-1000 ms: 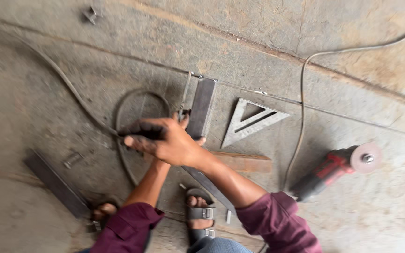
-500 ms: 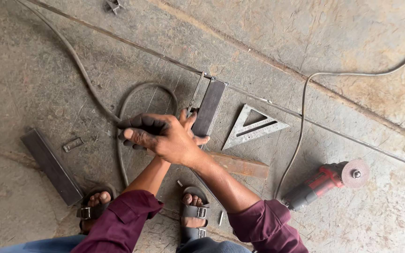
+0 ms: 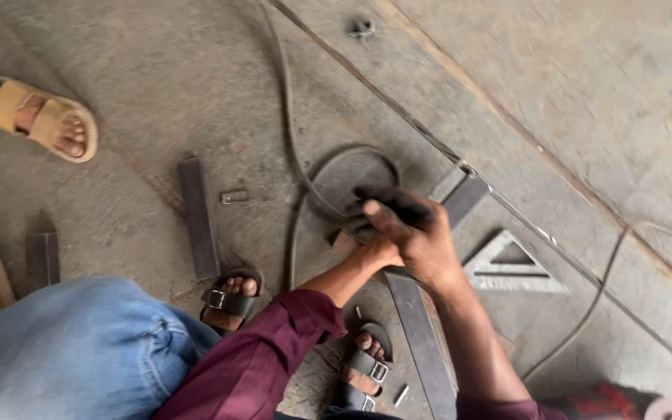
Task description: The person sits on the floor of a metal workshop and uses an angle grinder to grind and cut steel square bars, producing sparks. They reposition the bars on wooden blocks, fit pieces together, and use a speed square and a marking tool to check and mark angles on the frame.
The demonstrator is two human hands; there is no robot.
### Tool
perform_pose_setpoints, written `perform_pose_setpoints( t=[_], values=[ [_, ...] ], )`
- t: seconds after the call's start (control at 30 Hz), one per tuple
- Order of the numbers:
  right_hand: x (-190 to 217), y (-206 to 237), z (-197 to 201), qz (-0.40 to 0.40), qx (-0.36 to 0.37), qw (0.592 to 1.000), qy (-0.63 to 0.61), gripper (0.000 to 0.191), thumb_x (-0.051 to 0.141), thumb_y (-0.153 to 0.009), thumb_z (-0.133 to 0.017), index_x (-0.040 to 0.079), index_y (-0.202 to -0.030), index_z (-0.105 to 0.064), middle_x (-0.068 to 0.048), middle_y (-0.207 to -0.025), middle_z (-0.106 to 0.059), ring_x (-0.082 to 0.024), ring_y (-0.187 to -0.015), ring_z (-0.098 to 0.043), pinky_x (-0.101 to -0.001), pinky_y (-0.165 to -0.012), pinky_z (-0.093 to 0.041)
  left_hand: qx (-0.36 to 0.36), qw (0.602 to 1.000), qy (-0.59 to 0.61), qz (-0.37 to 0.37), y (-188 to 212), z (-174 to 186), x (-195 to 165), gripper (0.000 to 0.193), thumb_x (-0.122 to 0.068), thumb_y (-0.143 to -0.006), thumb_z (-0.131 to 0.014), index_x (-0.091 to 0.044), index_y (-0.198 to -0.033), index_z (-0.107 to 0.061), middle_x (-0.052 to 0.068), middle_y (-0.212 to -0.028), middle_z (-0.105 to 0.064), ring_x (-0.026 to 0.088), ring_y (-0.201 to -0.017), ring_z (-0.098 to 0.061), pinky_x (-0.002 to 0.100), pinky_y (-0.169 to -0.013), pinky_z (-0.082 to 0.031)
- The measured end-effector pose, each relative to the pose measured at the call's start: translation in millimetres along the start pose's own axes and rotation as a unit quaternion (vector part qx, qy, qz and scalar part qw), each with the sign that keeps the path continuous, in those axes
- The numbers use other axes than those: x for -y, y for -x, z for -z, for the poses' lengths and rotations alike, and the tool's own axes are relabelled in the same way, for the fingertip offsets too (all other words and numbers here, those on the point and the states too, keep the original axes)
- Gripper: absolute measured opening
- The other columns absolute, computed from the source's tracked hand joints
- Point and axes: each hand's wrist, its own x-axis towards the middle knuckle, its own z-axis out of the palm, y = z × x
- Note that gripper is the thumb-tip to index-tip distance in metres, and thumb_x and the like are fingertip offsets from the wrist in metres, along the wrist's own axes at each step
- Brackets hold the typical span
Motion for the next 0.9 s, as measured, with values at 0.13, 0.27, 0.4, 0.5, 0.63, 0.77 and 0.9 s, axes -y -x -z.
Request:
perform_pose_setpoints(
  t=[0.13,0.27,0.4,0.5,0.63,0.77,0.9],
  values=[
    [-13,9,16,-0.003,-0.048,0.999,-0.018,0.036,0.019,-0.096,-0.068,-0.005,-0.123,-0.070,-0.013,-0.105,-0.079,-0.020,-0.094,-0.076,-0.0326,-0.086,-0.061,0.042,0.981,-0.163,0.097,-7,8,-1,0.084,-0.038,-0.088,-0.075,-0.005,-0.156,-0.039,0.019,-0.155,-0.042,0.032,-0.138,-0.049,0.044,-0.114,-0.041],
    [-39,38,61,-0.002,-0.196,0.980,0.021,0.038,0.017,-0.097,-0.067,-0.007,-0.127,-0.068,-0.016,-0.107,-0.076,-0.024,-0.095,-0.076,-0.0367,-0.089,-0.062,0.089,0.939,-0.251,0.216,-6,9,-12,0.103,-0.049,-0.071,-0.084,-0.005,-0.154,-0.043,0.025,-0.151,-0.039,0.040,-0.131,-0.054,0.046,-0.108,-0.047],
    [-61,71,123,0.014,-0.270,0.963,0.008,0.034,0.012,-0.103,-0.066,-0.011,-0.128,-0.065,-0.021,-0.110,-0.074,-0.029,-0.094,-0.075,-0.0416,-0.086,-0.064,0.061,0.947,-0.272,0.160,-7,11,-12,0.114,-0.058,-0.061,-0.090,-0.002,-0.151,-0.046,0.030,-0.150,-0.037,0.045,-0.129,-0.056,0.048,-0.105,-0.050],
    [-66,85,168,0.055,-0.273,0.959,0.057,0.030,0.008,-0.109,-0.066,-0.012,-0.132,-0.065,-0.023,-0.111,-0.072,-0.030,-0.092,-0.074,-0.0428,-0.086,-0.065,0.055,0.943,-0.279,0.172,-8,11,-7,0.115,-0.059,-0.061,-0.091,-0.002,-0.149,-0.045,0.033,-0.156,-0.029,0.046,-0.132,-0.053,0.048,-0.107,-0.047],
    [-56,85,212,0.113,-0.241,0.964,0.018,0.028,0.002,-0.110,-0.065,-0.014,-0.133,-0.064,-0.024,-0.114,-0.072,-0.032,-0.098,-0.076,-0.0427,-0.092,-0.068,0.083,0.927,-0.292,0.221,-10,9,-10,0.119,-0.060,-0.060,-0.091,-0.001,-0.151,-0.042,0.031,-0.159,-0.024,0.046,-0.137,-0.047,0.052,-0.110,-0.042],
    [-44,72,233,0.107,-0.232,0.966,0.038,0.026,0.001,-0.110,-0.063,-0.014,-0.132,-0.066,-0.023,-0.112,-0.074,-0.031,-0.097,-0.076,-0.0391,-0.089,-0.067,0.069,0.921,-0.309,0.226,-12,10,-19,0.117,-0.060,-0.061,-0.091,-0.002,-0.151,-0.044,0.034,-0.161,-0.021,0.050,-0.141,-0.042,0.052,-0.112,-0.042],
    [-40,57,242,0.103,-0.266,0.952,0.105,0.023,0.008,-0.105,-0.066,-0.009,-0.120,-0.067,-0.017,-0.099,-0.073,-0.025,-0.087,-0.075,-0.0349,-0.080,-0.066,0.055,0.924,-0.311,0.217,-13,11,-25,0.117,-0.059,-0.057,-0.092,-0.001,-0.149,-0.047,0.035,-0.161,-0.023,0.048,-0.138,-0.047,0.048,-0.113,-0.043]
  ],
)
